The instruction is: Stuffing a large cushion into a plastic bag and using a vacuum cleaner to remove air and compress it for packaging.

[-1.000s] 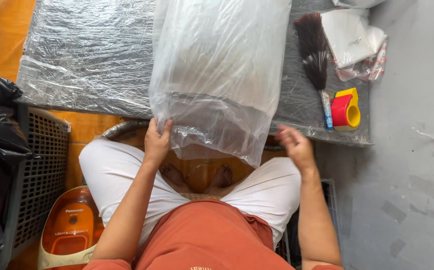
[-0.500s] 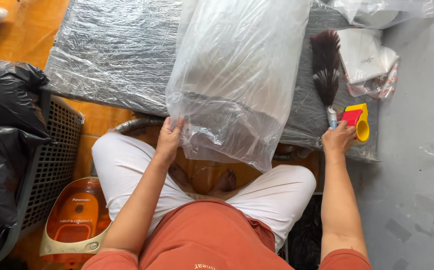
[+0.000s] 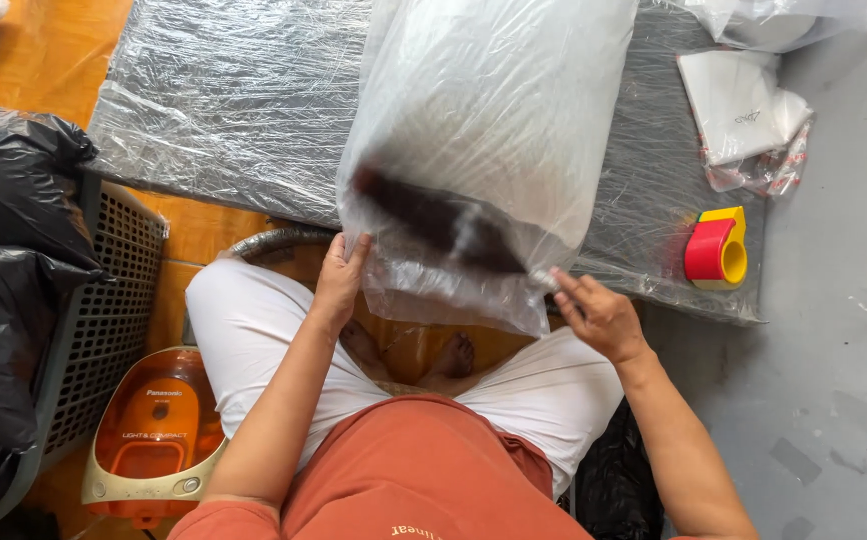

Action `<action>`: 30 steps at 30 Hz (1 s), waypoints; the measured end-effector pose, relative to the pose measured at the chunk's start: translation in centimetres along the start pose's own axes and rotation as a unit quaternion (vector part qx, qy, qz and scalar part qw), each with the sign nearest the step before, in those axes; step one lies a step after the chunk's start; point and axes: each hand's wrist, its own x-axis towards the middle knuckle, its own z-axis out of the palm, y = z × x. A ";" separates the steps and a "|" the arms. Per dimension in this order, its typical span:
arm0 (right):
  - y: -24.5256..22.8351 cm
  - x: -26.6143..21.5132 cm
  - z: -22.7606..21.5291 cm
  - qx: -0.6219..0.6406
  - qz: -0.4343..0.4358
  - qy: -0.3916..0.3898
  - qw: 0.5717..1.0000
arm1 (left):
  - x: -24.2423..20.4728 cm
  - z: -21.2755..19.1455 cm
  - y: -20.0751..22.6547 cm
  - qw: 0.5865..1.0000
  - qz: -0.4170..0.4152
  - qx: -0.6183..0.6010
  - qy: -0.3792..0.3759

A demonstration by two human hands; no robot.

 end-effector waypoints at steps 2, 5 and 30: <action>-1.9 0.2 -1.7 -0.015 -0.064 -0.066 0.996 | 0.7 -1.4 -2.5 0.996 0.091 0.025 -0.003; -0.6 0.6 -2.1 0.034 0.040 0.051 0.997 | 0.0 -1.2 -1.3 0.999 0.018 0.045 0.005; 0.3 32.0 -3.6 -0.346 -0.078 -0.094 0.930 | -2.2 -1.3 -1.3 0.975 0.074 0.210 0.019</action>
